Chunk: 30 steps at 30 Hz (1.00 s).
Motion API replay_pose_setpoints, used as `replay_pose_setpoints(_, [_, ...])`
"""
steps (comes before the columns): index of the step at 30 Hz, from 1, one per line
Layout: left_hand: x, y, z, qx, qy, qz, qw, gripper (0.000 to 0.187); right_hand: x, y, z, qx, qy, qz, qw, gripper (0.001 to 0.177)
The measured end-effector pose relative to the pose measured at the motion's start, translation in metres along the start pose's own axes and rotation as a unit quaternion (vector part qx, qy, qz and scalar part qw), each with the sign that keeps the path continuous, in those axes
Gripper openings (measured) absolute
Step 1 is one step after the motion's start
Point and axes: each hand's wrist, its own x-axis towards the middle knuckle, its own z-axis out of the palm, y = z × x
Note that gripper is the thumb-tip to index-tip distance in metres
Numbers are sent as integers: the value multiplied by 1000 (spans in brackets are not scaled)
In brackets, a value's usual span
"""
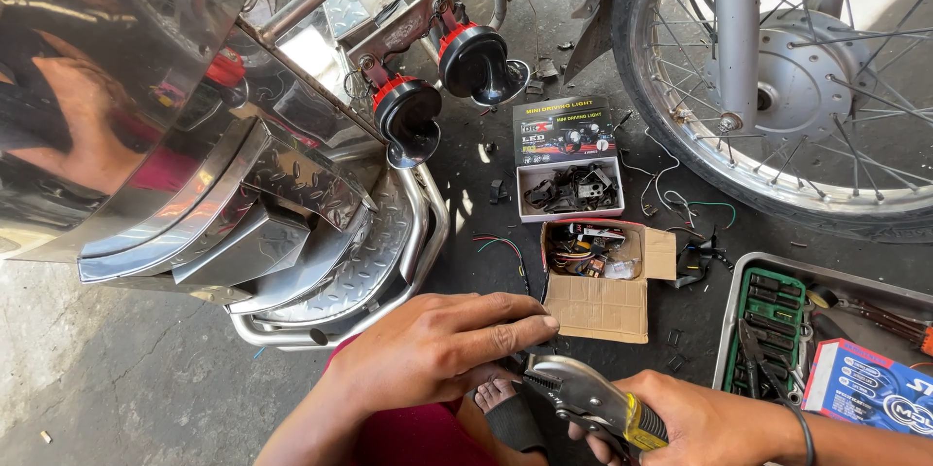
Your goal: Installing and wiring electrical horns onto a motorcycle frame using hand tools
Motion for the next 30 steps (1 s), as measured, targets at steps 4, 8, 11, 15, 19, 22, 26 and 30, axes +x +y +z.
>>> replay_pose_setpoints(4, [-2,0,1,-2,-3,1,1000,54,1,2,0,2,6,7,1000,33])
replay_pose_setpoints(8, [-3,1,1,-6,-3,7,1000,56,0,1,1,-4,6,11,1000,30])
replay_pose_setpoints(11, [-4,1,1,-9,-7,4,1000,61,-3,3,1,-46,1,-33,998,36])
replay_pose_setpoints(15, [-4,1,-1,-7,-13,5,1000,52,-1,-1,2,-63,-2,-50,997,35])
replay_pose_setpoints(19, [-3,2,-2,-12,-7,10,1000,45,0,3,3,-39,4,-39,998,36])
replay_pose_setpoints(22, [-3,1,-2,-15,-9,12,1000,45,1,14,3,-55,9,-62,997,39])
replay_pose_setpoints(26, [-4,3,-3,-26,-7,16,1000,47,2,7,5,-59,10,-47,997,36])
replay_pose_setpoints(30, [-4,4,-2,-19,5,23,1000,45,2,6,5,-39,10,-34,999,41])
